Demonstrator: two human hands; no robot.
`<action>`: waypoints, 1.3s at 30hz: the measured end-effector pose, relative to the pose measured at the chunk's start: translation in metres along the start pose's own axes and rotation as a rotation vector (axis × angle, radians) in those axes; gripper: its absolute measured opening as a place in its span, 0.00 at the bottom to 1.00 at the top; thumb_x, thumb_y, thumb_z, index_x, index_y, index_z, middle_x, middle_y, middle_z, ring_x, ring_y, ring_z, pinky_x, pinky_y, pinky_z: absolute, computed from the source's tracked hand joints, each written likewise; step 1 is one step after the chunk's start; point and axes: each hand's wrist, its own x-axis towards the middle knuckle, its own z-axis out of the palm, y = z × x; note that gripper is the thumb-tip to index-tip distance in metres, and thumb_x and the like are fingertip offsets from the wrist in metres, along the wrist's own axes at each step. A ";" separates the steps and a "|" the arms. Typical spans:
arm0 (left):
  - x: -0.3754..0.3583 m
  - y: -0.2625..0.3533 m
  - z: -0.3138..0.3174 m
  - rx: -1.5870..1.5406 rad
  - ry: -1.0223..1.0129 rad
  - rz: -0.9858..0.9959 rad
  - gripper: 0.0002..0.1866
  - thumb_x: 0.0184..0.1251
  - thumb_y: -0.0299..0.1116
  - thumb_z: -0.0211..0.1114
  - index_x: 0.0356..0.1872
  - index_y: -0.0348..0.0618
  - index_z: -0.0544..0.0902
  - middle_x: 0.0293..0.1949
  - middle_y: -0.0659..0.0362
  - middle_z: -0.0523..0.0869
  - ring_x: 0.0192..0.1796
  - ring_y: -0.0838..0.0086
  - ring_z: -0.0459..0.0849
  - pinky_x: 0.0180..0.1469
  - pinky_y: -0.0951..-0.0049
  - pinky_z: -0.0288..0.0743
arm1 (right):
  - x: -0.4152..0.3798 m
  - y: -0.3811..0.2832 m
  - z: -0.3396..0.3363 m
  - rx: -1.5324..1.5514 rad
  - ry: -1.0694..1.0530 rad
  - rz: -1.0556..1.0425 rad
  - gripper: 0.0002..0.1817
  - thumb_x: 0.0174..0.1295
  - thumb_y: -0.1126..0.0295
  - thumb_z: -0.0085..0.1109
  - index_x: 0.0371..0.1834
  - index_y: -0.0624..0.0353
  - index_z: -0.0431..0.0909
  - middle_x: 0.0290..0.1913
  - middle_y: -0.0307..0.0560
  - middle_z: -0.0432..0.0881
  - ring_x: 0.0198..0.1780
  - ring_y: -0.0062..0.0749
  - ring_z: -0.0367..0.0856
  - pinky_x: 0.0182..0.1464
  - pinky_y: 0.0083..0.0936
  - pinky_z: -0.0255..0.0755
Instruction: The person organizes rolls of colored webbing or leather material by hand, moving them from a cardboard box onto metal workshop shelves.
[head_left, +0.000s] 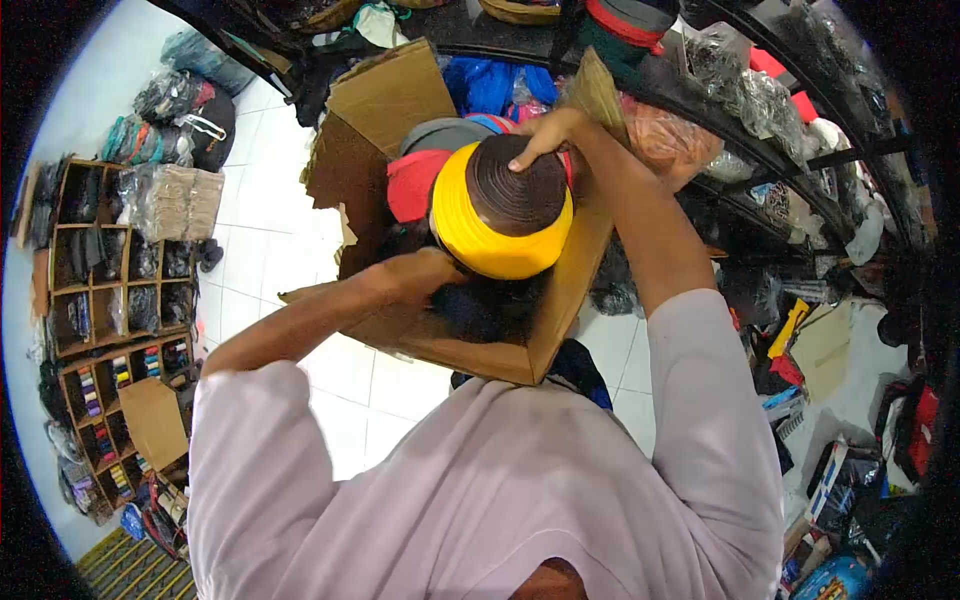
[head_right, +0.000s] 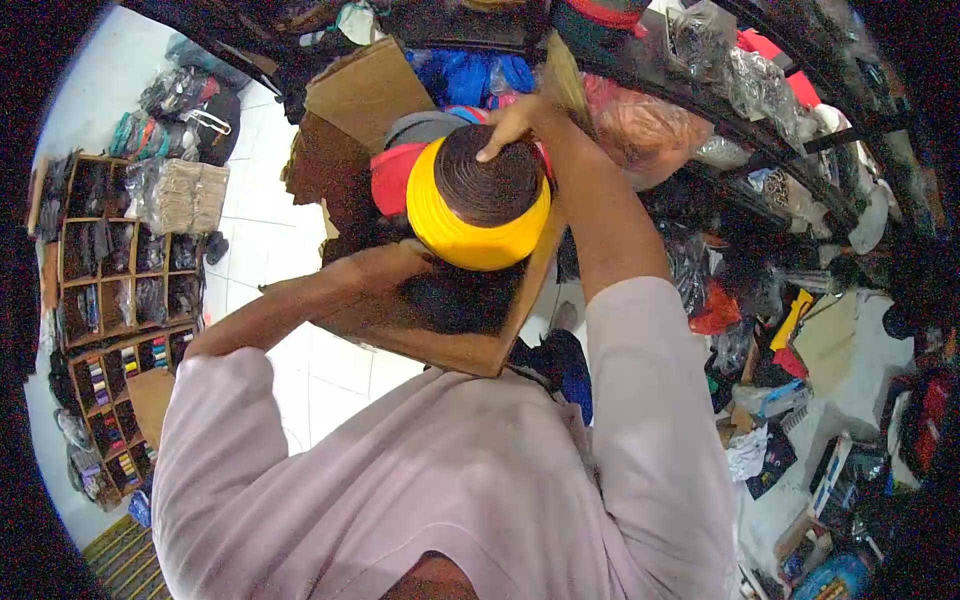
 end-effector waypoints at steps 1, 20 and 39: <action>-0.019 -0.003 -0.007 -0.018 0.162 0.001 0.24 0.51 0.24 0.63 0.54 0.47 0.80 0.53 0.47 0.81 0.48 0.52 0.85 0.51 0.58 0.79 | 0.002 -0.002 -0.005 0.096 -0.194 0.080 0.55 0.45 0.43 0.74 0.74 0.52 0.57 0.72 0.49 0.64 0.70 0.43 0.65 0.67 0.40 0.63; -0.151 -0.023 -0.030 0.125 0.916 -0.334 0.38 0.48 0.20 0.66 0.65 0.62 0.73 0.70 0.57 0.67 0.62 0.56 0.77 0.66 0.55 0.71 | -0.057 -0.043 0.020 0.406 -0.075 0.171 0.55 0.38 0.51 0.80 0.72 0.57 0.61 0.70 0.54 0.65 0.71 0.48 0.62 0.71 0.45 0.54; -0.049 -0.042 -0.051 -0.039 1.007 -0.082 0.40 0.42 0.16 0.67 0.64 0.47 0.71 0.68 0.48 0.65 0.66 0.46 0.69 0.68 0.54 0.68 | -0.119 -0.105 -0.070 0.337 0.180 -0.290 0.49 0.43 0.65 0.77 0.70 0.60 0.59 0.62 0.55 0.74 0.60 0.44 0.76 0.61 0.43 0.72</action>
